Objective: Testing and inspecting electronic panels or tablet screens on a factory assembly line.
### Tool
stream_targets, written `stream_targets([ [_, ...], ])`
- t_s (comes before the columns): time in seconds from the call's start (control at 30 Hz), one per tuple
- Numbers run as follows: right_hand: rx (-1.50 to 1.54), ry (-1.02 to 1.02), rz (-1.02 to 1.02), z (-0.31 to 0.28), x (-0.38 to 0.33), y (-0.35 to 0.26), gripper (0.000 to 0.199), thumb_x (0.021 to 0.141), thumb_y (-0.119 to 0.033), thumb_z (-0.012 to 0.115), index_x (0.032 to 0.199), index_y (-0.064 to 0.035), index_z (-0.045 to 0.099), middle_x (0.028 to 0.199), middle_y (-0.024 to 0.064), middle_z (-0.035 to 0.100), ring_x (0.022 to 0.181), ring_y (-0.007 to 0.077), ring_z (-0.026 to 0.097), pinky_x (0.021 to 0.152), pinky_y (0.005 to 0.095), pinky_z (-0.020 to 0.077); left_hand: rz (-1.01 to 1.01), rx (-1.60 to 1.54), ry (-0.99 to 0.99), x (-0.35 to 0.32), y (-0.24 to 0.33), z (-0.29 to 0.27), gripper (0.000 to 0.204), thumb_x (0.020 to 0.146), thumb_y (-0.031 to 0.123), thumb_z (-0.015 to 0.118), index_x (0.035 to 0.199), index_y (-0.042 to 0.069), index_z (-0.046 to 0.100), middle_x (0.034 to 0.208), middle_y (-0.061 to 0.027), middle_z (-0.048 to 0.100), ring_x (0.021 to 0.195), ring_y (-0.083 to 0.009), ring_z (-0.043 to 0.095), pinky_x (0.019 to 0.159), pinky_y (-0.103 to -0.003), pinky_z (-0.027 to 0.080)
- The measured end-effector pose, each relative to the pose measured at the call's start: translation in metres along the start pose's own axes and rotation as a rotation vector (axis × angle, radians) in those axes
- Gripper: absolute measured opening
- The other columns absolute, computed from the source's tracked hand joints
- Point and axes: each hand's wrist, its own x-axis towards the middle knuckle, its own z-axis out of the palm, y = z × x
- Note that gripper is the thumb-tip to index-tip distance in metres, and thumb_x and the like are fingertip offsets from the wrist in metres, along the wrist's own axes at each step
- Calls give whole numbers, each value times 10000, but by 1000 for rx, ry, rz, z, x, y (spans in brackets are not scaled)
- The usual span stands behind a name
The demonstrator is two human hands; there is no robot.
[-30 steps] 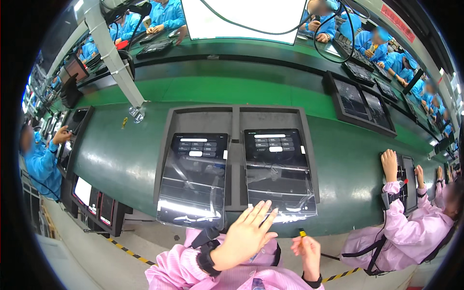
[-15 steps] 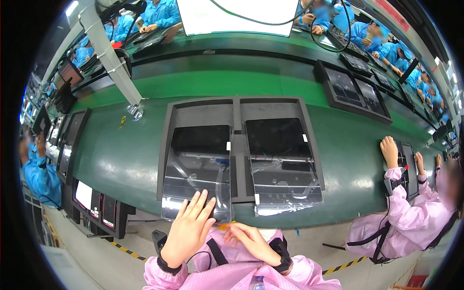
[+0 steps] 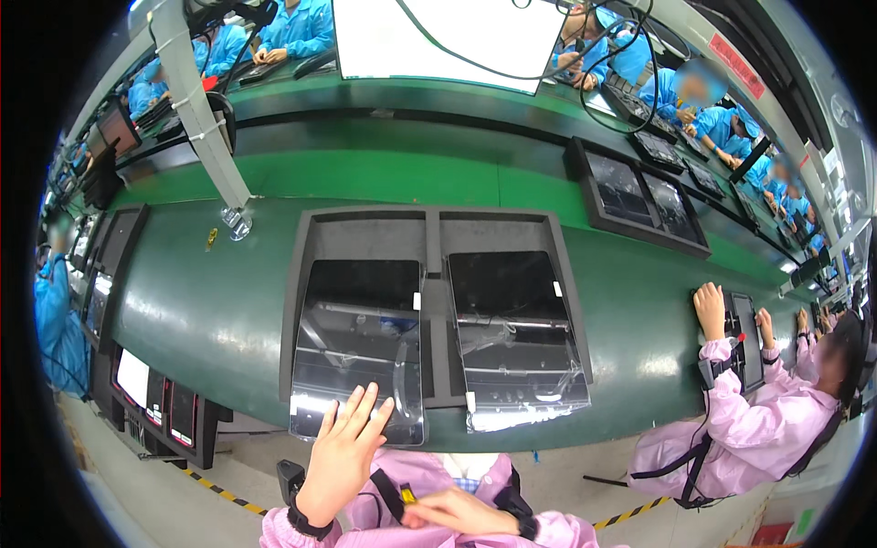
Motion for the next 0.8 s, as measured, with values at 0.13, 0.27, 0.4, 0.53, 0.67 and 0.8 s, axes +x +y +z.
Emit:
stream_targets([
  [0.13,-481,499,-342,-51,-48,-25,198,928,-128,525,865,-2,664,856,91,689,823,235,657,731,336,492,39,68,16,1,-1,5,655,776,307,682,1356,104,456,1440,-150,387,1347,-316,342,1079,-488,270],
  [0.27,-911,1083,-357,-136,-37,-38,147,870,-25,539,765,-40,642,814,66,686,844,248,643,739,359,461,74,199,29,9,-3,9,716,754,389,677,1381,141,433,1457,-121,368,1347,-288,342,1075,-488,274],
  [0.4,-1040,939,-453,-177,-14,-43,126,877,-55,550,811,-38,655,790,69,658,806,246,617,737,364,433,98,216,97,33,-17,6,700,783,381,653,1399,157,409,1462,-111,362,1346,-277,345,1068,-502,279],
  [0.53,-973,934,-446,-203,22,-46,109,866,-72,568,802,-31,647,722,81,576,713,277,554,675,377,420,112,260,125,67,-47,1,698,813,393,616,1421,155,368,1487,-92,327,1358,-278,323,1073,-505,271],
  [0.67,-1078,1004,-539,-238,83,-53,120,869,-97,588,781,-31,635,710,112,556,699,294,556,635,393,443,78,304,166,112,-86,-5,696,828,388,610,1440,195,342,1500,-73,310,1369,-275,309,1064,-523,291],
  [0.8,-1083,1089,-547,-274,144,-69,169,870,-143,600,761,-14,609,742,127,572,720,304,571,642,399,458,77,269,147,168,-135,-20,625,887,406,561,1441,216,341,1508,-60,299,1374,-271,300,1079,-527,271],
])
